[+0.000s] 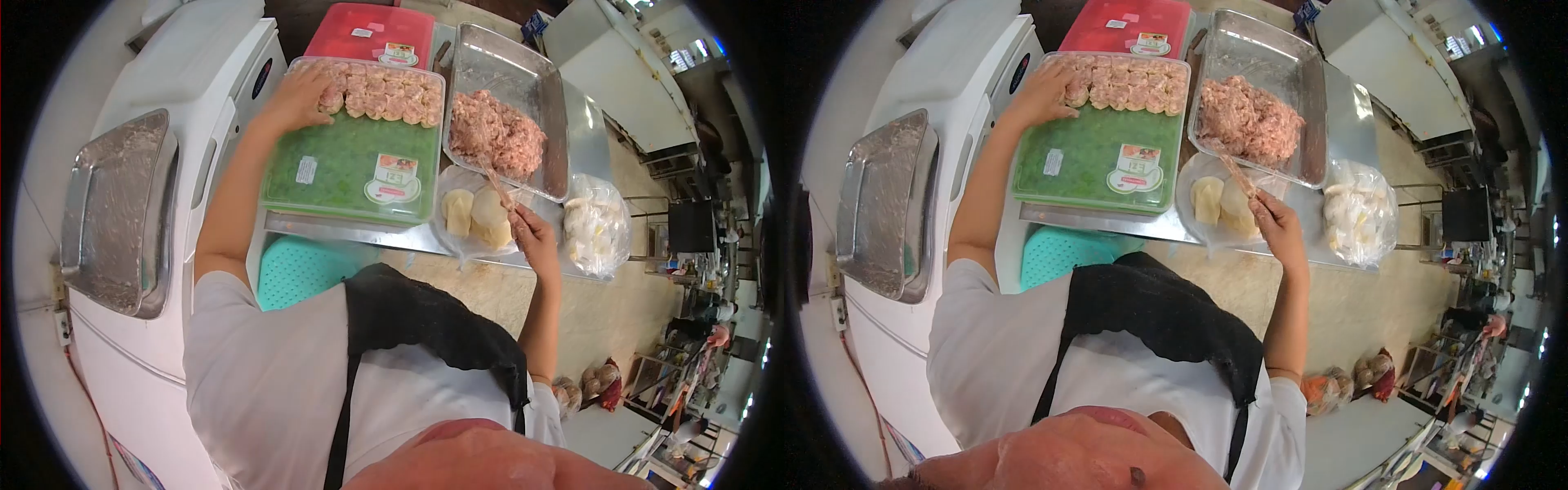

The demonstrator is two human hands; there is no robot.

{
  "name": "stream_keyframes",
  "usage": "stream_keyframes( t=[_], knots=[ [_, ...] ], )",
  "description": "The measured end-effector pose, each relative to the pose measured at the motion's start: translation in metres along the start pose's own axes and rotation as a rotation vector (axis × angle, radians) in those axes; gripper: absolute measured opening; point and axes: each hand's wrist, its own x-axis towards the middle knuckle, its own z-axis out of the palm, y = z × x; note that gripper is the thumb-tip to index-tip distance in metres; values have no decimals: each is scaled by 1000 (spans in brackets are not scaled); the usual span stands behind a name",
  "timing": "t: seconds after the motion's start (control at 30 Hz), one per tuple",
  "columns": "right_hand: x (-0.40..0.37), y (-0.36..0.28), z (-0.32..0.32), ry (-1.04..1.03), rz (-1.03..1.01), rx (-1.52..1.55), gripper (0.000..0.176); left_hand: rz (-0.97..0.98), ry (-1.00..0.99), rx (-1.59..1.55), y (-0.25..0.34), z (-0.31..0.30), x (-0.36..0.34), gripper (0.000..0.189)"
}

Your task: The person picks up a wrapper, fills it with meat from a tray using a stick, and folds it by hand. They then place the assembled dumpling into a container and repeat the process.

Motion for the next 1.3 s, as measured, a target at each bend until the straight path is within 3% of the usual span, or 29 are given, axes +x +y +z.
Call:
stream_keyframes(
  t=[0.17, 0.27, 0.37, 0.47, 0.57, 0.67, 0.77, 0.87, 0.97, 1.07, 1.17, 1.3],
  knots=[
    [2, 2, -4, -20, 14, 29, 32, 51, -37, -49, 47, -4, 21, 54],
    [6, 1, -3, -11, -68, 0, 32, 60, 125, -68, 27, 21, 25, 48],
    [2, -4, -9, -21, -56, 28, 30, 14, 13, 31, 33, 0, 16, 52],
    [0, 4, -13, -30, -2, 74, 31, 96, 117, 0, 32, -6, 9, 55],
    [-1, 6, -17, -25, -2, 94, 31, -10, 280, -263, 29, -23, -4, 49],
    [-2, 1, -18, -18, 21, 91, 32, -284, 424, -321, 31, -39, -43, 47],
    [-2, 4, -15, -27, 27, 91, 33, -402, 459, -401, 43, -45, -79, 44],
    [-3, 0, -5, -91, 117, 81, 35, -618, 134, -656, 67, -63, -87, 46],
    [2, 8, 8, -143, -2, -27, 38, -424, 177, -531, 51, -28, -87, 46],
    [7, 1, 18, -204, 5, -51, 39, -289, 167, -398, 65, -33, -73, 43],
    [14, 1, 21, -271, -84, -84, 39, -304, -6, -694, 102, -45, -64, 38],
    [16, 16, 24, -255, -222, -110, 38, -207, -11, -869, 140, -35, -63, 35]
  ],
)
